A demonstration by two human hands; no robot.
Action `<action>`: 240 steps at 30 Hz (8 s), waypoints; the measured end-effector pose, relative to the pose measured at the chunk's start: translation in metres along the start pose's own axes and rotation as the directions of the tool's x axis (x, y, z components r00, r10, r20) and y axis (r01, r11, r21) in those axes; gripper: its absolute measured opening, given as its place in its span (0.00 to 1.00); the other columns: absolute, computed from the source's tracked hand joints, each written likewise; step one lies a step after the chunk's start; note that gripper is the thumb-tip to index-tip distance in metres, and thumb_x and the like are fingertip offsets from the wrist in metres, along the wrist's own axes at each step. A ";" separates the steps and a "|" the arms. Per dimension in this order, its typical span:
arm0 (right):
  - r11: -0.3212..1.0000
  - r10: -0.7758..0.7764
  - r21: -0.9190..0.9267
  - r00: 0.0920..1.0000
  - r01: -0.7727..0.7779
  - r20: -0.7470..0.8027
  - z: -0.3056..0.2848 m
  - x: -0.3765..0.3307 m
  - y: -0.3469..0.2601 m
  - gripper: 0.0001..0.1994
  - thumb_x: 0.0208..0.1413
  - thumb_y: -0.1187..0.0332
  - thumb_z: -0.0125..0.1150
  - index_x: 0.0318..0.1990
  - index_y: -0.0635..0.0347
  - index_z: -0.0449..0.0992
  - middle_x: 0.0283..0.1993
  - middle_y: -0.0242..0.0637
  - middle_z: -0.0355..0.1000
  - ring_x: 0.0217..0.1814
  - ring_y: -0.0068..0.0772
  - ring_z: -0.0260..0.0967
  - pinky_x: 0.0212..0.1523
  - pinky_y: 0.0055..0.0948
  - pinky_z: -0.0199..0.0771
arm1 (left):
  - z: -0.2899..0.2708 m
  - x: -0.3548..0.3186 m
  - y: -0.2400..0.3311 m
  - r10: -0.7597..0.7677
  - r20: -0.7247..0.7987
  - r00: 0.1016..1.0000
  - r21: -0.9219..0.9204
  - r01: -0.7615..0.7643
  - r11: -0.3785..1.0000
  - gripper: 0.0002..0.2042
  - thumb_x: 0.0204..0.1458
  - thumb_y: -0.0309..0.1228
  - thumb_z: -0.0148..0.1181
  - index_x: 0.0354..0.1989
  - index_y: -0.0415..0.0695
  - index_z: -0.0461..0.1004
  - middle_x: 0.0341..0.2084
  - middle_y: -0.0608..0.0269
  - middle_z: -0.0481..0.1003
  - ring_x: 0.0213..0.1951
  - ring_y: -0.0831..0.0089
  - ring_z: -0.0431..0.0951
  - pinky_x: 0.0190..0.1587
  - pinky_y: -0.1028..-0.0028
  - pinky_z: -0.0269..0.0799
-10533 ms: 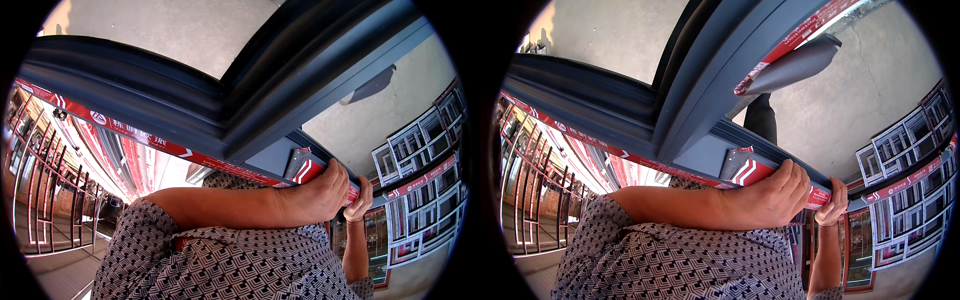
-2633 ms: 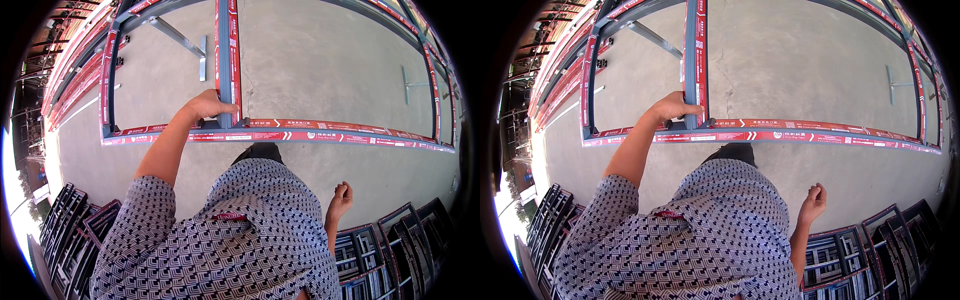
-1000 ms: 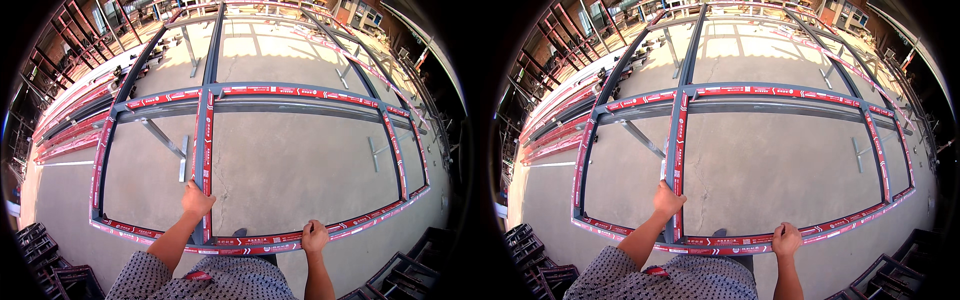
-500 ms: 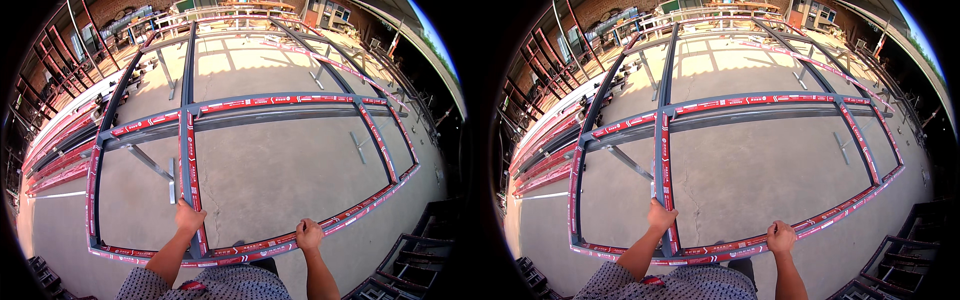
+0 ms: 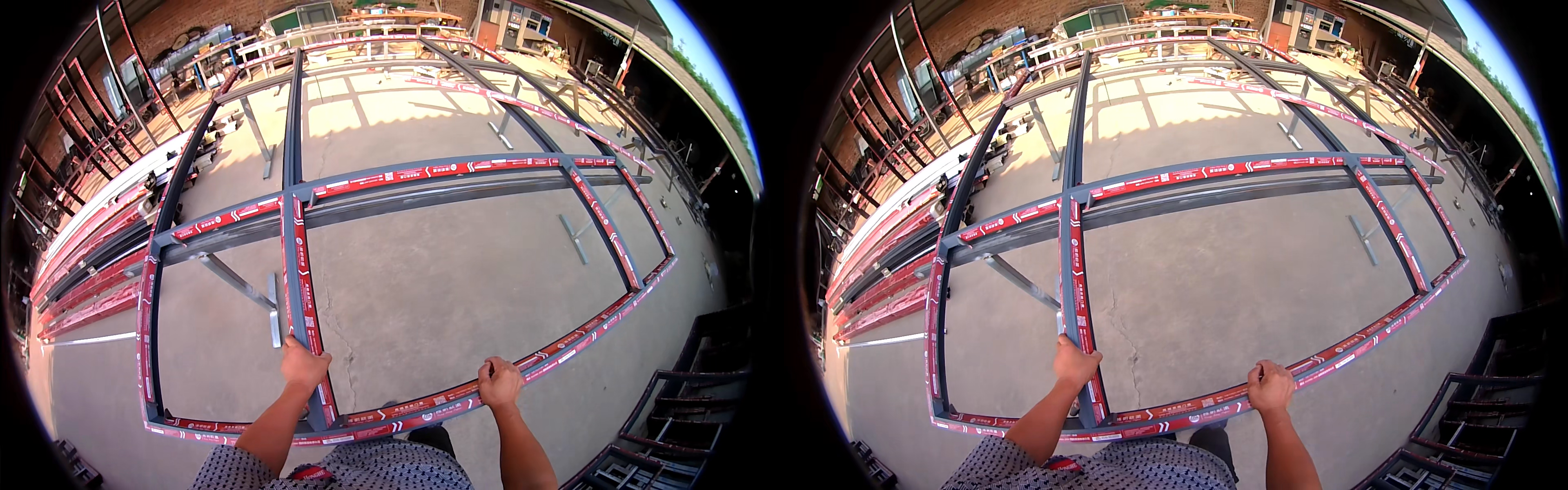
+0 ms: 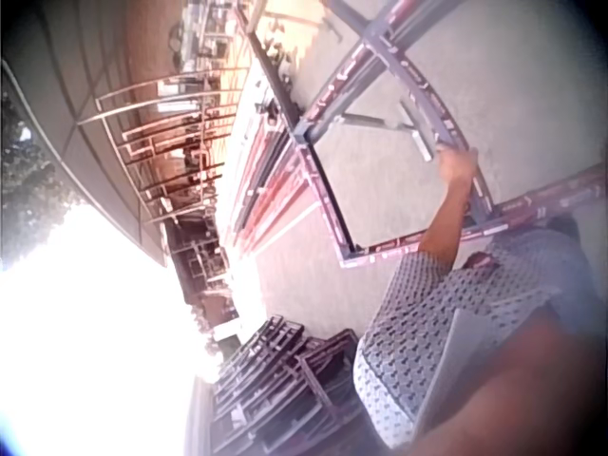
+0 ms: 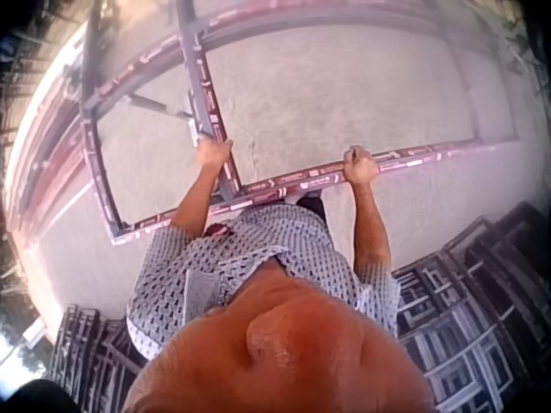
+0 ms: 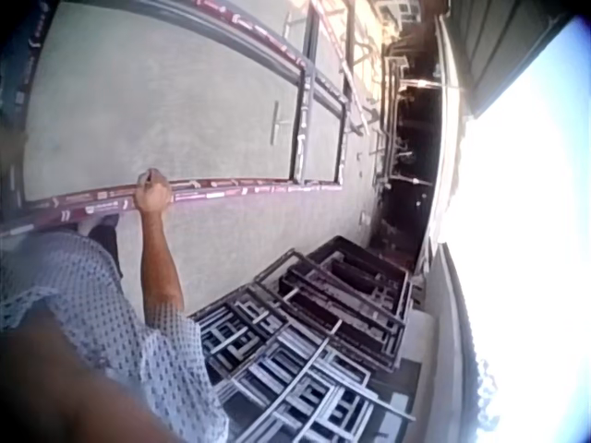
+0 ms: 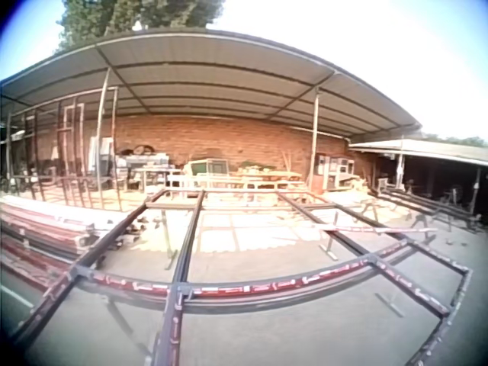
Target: The person assembles a window frame by hand, fitting metal bars into a larger frame structure. They repeatedly adjust and align the components to ensure a proper fit.
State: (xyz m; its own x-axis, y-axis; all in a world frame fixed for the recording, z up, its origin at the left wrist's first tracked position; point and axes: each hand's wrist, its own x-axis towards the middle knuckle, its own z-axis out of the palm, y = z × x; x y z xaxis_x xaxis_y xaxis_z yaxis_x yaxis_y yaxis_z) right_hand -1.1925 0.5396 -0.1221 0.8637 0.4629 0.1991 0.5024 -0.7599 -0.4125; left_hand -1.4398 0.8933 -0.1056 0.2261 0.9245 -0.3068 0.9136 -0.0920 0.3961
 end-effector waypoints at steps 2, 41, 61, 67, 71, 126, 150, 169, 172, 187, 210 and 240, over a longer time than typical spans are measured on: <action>1.000 0.012 0.001 1.000 -0.012 0.017 -0.002 0.001 -0.001 0.07 0.59 0.65 0.64 0.37 0.56 0.85 0.36 0.44 0.83 0.41 0.55 0.81 0.48 0.54 0.79 | -0.001 -0.002 0.001 -0.003 0.007 1.000 -0.005 0.003 1.000 0.45 0.45 0.41 0.77 0.66 0.32 0.58 0.61 0.37 0.71 0.58 0.40 0.80 0.60 0.52 0.80; 0.935 -0.204 0.258 0.964 0.244 -0.170 -0.010 -0.017 0.018 0.05 0.57 0.71 0.66 0.40 0.58 0.84 0.38 0.46 0.82 0.44 0.55 0.80 0.46 0.50 0.80 | 0.022 -0.018 -0.003 0.159 -0.258 0.953 0.089 -0.140 0.986 0.42 0.52 0.39 0.72 0.69 0.26 0.60 0.63 0.35 0.67 0.66 0.39 0.69 0.68 0.51 0.71; 0.844 0.463 0.236 0.876 -0.482 0.134 -0.088 -0.246 0.377 0.11 0.60 0.70 0.62 0.44 0.62 0.87 0.38 0.48 0.83 0.39 0.45 0.83 0.42 0.39 0.83 | 0.203 -0.259 0.203 0.731 -0.017 0.682 0.145 -0.722 0.677 0.19 0.70 0.42 0.51 0.47 0.41 0.84 0.43 0.47 0.84 0.47 0.46 0.83 0.56 0.48 0.75; 0.679 0.656 0.246 0.722 -0.692 0.219 -0.090 -0.279 0.436 0.13 0.61 0.66 0.62 0.43 0.64 0.88 0.30 0.44 0.83 0.32 0.35 0.82 0.40 0.36 0.81 | 0.245 -0.290 0.291 0.755 0.040 0.655 0.182 -0.748 0.639 0.20 0.72 0.42 0.48 0.45 0.40 0.83 0.42 0.44 0.83 0.45 0.43 0.82 0.52 0.47 0.77; 0.543 0.706 0.253 0.598 -0.801 0.379 -0.054 -0.324 0.471 0.13 0.60 0.63 0.65 0.42 0.64 0.88 0.31 0.42 0.85 0.34 0.34 0.83 0.42 0.35 0.83 | 0.268 -0.301 0.329 0.742 0.093 0.664 0.174 -0.745 0.644 0.20 0.72 0.44 0.49 0.45 0.42 0.83 0.41 0.47 0.83 0.45 0.46 0.83 0.53 0.48 0.77; 0.960 0.080 -0.275 0.991 -0.048 0.109 -0.256 0.037 1.537 0.10 0.68 0.61 0.62 0.49 0.54 0.82 0.47 0.39 0.78 0.52 0.44 0.77 0.54 0.53 0.74 | 0.818 -0.624 1.359 0.842 0.054 0.537 -0.209 -0.818 0.536 0.28 0.66 0.41 0.62 0.64 0.29 0.71 0.63 0.36 0.72 0.66 0.41 0.72 0.70 0.54 0.68; 0.246 0.714 0.443 0.471 -0.862 0.518 -0.533 0.776 1.869 0.09 0.68 0.71 0.56 0.45 0.68 0.78 0.31 0.36 0.76 0.26 0.25 0.71 0.24 0.24 0.70 | 0.996 -0.626 1.665 0.305 -0.130 0.944 -0.394 -0.331 0.857 0.31 0.68 0.46 0.61 0.65 0.28 0.70 0.56 0.34 0.79 0.59 0.46 0.81 0.63 0.56 0.76; 0.437 0.548 0.278 0.498 -0.856 0.672 -0.440 1.084 1.978 0.16 0.68 0.59 0.61 0.29 0.56 0.82 0.25 0.30 0.74 0.28 0.24 0.65 0.30 0.36 0.67 | 1.014 -0.289 1.934 -0.531 -0.124 0.838 -0.858 0.178 0.481 0.45 0.52 0.55 0.72 0.60 0.17 0.72 0.60 0.28 0.76 0.65 0.49 0.75 0.69 0.61 0.68; 0.265 0.431 0.378 0.460 -0.887 0.777 -0.414 1.165 2.017 0.14 0.66 0.62 0.61 0.32 0.63 0.82 0.26 0.31 0.76 0.29 0.26 0.67 0.31 0.35 0.69 | 1.004 -0.269 1.951 -0.514 -0.169 0.841 -0.842 0.148 0.519 0.41 0.50 0.51 0.76 0.58 0.21 0.75 0.55 0.33 0.80 0.59 0.50 0.82 0.65 0.60 0.73; 0.651 0.292 0.291 0.585 -0.701 0.756 -0.351 1.694 2.032 0.15 0.68 0.58 0.64 0.48 0.61 0.85 0.35 0.38 0.83 0.29 0.28 0.77 0.27 0.31 0.77 | 1.002 -0.242 2.000 -0.825 -0.223 0.520 -0.638 0.562 0.527 0.30 0.48 0.42 0.76 0.51 0.27 0.79 0.42 0.44 0.85 0.44 0.55 0.89 0.47 0.60 0.84; 0.921 -0.203 0.298 0.343 -0.252 0.917 -0.115 2.026 1.736 0.10 0.68 0.67 0.63 0.47 0.64 0.81 0.36 0.40 0.80 0.32 0.36 0.78 0.33 0.35 0.80 | 0.993 -0.190 2.048 -0.938 -0.198 0.283 -0.717 0.610 0.336 0.30 0.46 0.40 0.73 0.53 0.33 0.72 0.42 0.39 0.84 0.47 0.45 0.87 0.55 0.56 0.80; 0.943 -0.243 0.276 0.181 -0.188 0.953 0.068 2.143 1.317 0.07 0.69 0.70 0.59 0.45 0.63 0.80 0.33 0.36 0.78 0.29 0.27 0.76 0.29 0.28 0.78 | 0.943 -0.026 2.034 -0.566 -0.824 0.029 -0.295 0.831 0.472 0.30 0.52 0.30 0.71 0.64 0.36 0.70 0.62 0.36 0.70 0.64 0.40 0.71 0.64 0.48 0.72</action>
State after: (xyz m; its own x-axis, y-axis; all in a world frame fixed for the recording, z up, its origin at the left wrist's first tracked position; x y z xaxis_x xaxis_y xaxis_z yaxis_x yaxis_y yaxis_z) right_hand 1.3178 0.5619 -0.2995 -0.0036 0.7036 -0.7106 0.3005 -0.6770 -0.6718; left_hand 0.7314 0.3333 -0.1078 -0.7891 0.3838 0.4795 0.5191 0.8340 0.1867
